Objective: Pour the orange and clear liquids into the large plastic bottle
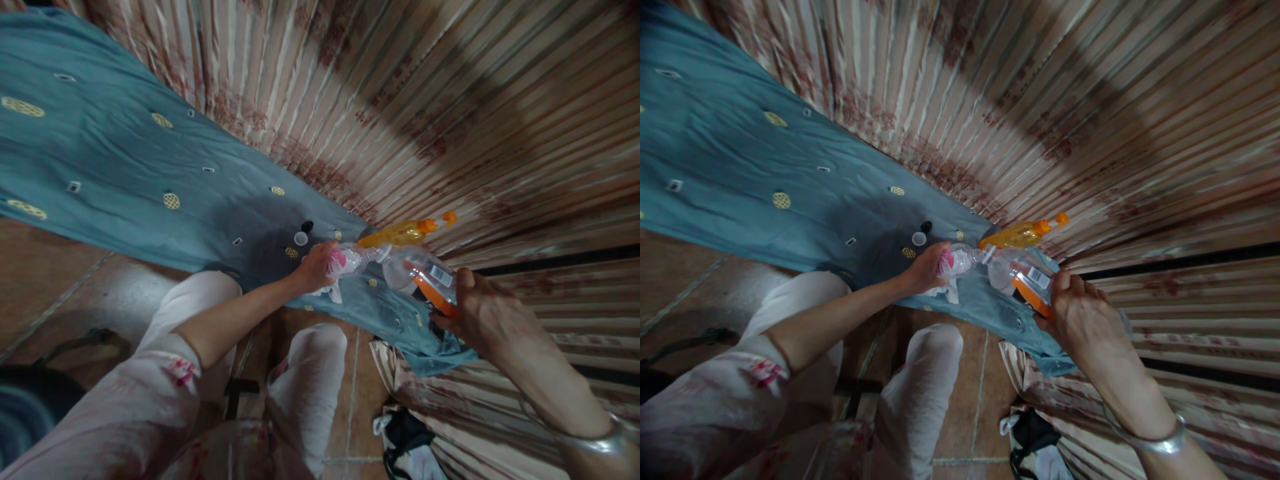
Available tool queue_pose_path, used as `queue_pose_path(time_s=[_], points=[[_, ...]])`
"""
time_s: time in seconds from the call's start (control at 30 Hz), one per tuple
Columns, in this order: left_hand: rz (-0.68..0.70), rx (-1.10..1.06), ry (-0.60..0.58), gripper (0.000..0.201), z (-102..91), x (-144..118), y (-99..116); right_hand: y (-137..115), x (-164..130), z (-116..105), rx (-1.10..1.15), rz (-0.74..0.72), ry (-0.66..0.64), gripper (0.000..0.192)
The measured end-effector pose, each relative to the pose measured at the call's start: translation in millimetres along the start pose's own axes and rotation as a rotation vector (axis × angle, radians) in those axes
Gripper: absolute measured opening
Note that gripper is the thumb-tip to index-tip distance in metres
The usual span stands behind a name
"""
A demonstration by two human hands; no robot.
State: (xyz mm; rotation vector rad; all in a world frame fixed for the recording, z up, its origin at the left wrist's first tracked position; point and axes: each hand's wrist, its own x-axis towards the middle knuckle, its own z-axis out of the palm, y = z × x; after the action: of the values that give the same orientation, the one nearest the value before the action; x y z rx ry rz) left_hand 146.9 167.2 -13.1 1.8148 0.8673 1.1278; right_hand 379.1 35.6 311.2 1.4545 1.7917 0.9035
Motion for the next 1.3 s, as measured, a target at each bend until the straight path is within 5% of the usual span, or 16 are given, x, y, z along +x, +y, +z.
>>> queue_pose_path(time_s=[1.3], points=[[0.026, 0.0, 0.013, 0.094, 3.3, 0.3, -3.6, -1.9, 2.6, -5.5, -0.055, -0.012, -0.033, 0.052]])
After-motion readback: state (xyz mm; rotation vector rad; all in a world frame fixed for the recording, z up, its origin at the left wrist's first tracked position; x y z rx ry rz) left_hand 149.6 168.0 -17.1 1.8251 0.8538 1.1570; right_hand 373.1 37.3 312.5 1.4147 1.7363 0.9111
